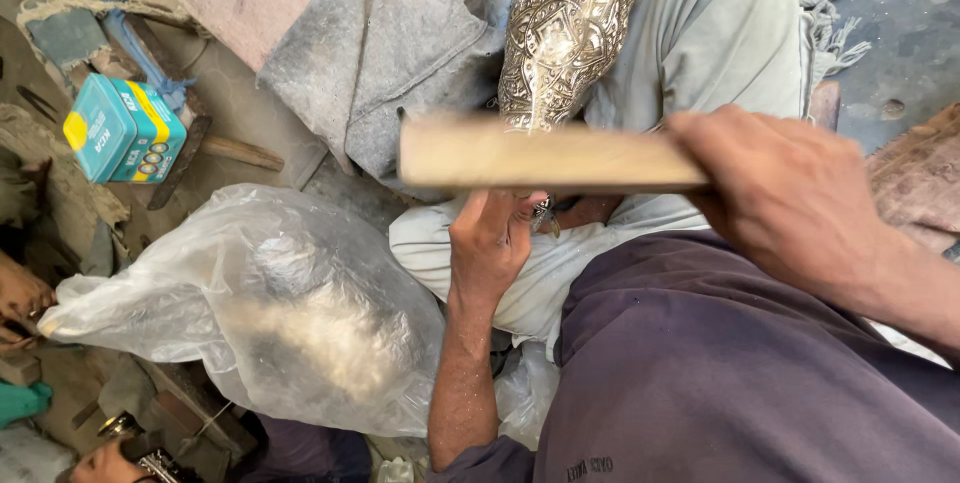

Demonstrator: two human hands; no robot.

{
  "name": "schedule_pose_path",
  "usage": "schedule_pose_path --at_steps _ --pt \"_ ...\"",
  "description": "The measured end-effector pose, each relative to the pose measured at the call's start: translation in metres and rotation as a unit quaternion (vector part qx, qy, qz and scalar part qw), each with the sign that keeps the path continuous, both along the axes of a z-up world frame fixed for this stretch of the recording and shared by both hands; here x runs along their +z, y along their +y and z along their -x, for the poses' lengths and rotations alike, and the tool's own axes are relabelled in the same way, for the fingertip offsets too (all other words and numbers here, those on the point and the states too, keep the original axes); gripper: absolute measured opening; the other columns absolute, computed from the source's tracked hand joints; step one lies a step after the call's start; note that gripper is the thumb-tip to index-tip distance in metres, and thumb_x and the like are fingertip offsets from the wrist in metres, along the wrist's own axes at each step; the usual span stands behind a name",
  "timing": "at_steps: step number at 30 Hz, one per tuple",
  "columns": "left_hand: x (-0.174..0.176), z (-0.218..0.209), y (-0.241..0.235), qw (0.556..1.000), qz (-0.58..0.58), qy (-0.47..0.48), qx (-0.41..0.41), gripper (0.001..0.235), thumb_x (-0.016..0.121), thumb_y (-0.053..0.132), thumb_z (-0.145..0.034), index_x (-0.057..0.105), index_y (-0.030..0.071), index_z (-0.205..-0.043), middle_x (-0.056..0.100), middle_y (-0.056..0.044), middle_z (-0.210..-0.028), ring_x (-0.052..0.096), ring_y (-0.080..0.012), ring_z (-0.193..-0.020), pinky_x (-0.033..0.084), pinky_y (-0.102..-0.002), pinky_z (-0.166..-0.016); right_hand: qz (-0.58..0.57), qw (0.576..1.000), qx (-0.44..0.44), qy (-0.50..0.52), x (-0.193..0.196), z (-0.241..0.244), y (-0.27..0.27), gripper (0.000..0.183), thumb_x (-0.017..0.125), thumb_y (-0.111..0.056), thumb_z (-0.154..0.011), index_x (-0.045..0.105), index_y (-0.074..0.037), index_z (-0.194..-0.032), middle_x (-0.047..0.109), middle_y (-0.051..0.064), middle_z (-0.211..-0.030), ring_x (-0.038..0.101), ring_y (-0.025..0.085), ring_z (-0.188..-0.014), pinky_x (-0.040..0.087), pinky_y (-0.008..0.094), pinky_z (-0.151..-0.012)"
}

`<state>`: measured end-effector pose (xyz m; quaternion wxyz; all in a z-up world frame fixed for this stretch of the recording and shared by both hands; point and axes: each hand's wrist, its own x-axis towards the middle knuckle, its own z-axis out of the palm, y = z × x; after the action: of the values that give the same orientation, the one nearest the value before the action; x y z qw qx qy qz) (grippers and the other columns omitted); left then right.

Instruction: The person sits on the floor and uses a wooden mallet and metal chisel to engrave intricate patterns onto a silver-colored metal object. The person repeatedly taps the chisel to create detailed designs on the surface.

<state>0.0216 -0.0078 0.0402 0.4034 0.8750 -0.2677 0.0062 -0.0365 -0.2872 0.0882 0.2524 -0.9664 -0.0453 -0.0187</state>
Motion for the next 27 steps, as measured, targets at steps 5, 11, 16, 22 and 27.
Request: schedule_pose_path --at_steps 5,11,16,22,27 --pt "-0.004 0.003 0.004 1.0 -0.013 0.016 0.009 0.02 0.073 0.007 -0.101 0.065 0.01 -0.118 0.071 -0.008 -0.097 0.071 -0.0247 -0.082 0.056 -0.037 -0.07 -0.205 0.973 -0.009 -0.103 -0.003 0.001 0.001 0.042 0.069 -0.029 -0.096 0.053 -0.007 -0.128 0.066 0.011 -0.095 0.066 0.02 -0.08 0.054 0.033 -0.068" --pt "-0.008 0.0 0.01 1.0 -0.013 0.012 -0.006 0.016 0.071 0.005 -0.097 0.068 0.008 -0.112 0.072 -0.01 -0.097 0.074 -0.0267 -0.083 0.057 -0.037 -0.072 0.022 0.999 0.019 -0.038 -0.007 0.004 -0.004 0.036 0.069 -0.025 -0.098 0.063 -0.013 -0.131 0.067 0.005 -0.088 0.058 0.017 -0.07 0.043 0.035 -0.06" --pt "-0.006 0.0 0.008 1.0 -0.021 -0.017 -0.009 0.022 0.076 0.003 -0.095 0.069 0.006 -0.115 0.069 -0.012 -0.102 0.071 -0.0336 -0.087 0.056 -0.04 -0.073 0.071 0.996 0.043 0.033 0.001 -0.002 -0.002 0.035 0.068 -0.032 -0.098 0.059 -0.018 -0.129 0.067 0.0 -0.09 0.064 0.013 -0.071 0.051 0.03 -0.061" --pt "-0.006 -0.002 0.004 1.0 0.006 -0.027 -0.016 0.028 0.074 0.001 -0.097 0.06 0.01 -0.121 0.07 -0.009 -0.105 0.072 -0.0293 -0.091 0.057 -0.04 -0.076 -0.171 0.981 -0.003 -0.095 0.008 -0.002 0.002 0.044 0.07 -0.025 -0.092 0.054 -0.003 -0.127 0.066 0.009 -0.094 0.066 0.02 -0.079 0.052 0.034 -0.063" --pt "-0.012 -0.003 0.008 1.0 -0.024 0.0 -0.01 0.028 0.073 0.004 -0.096 0.065 0.009 -0.122 0.072 -0.011 -0.098 0.073 -0.0267 -0.081 0.057 -0.036 -0.067 0.064 0.998 0.019 0.001 0.005 -0.007 0.003 0.032 0.068 -0.024 -0.099 0.064 -0.009 -0.127 0.065 0.006 -0.08 0.058 0.018 -0.06 0.048 0.034 -0.054"
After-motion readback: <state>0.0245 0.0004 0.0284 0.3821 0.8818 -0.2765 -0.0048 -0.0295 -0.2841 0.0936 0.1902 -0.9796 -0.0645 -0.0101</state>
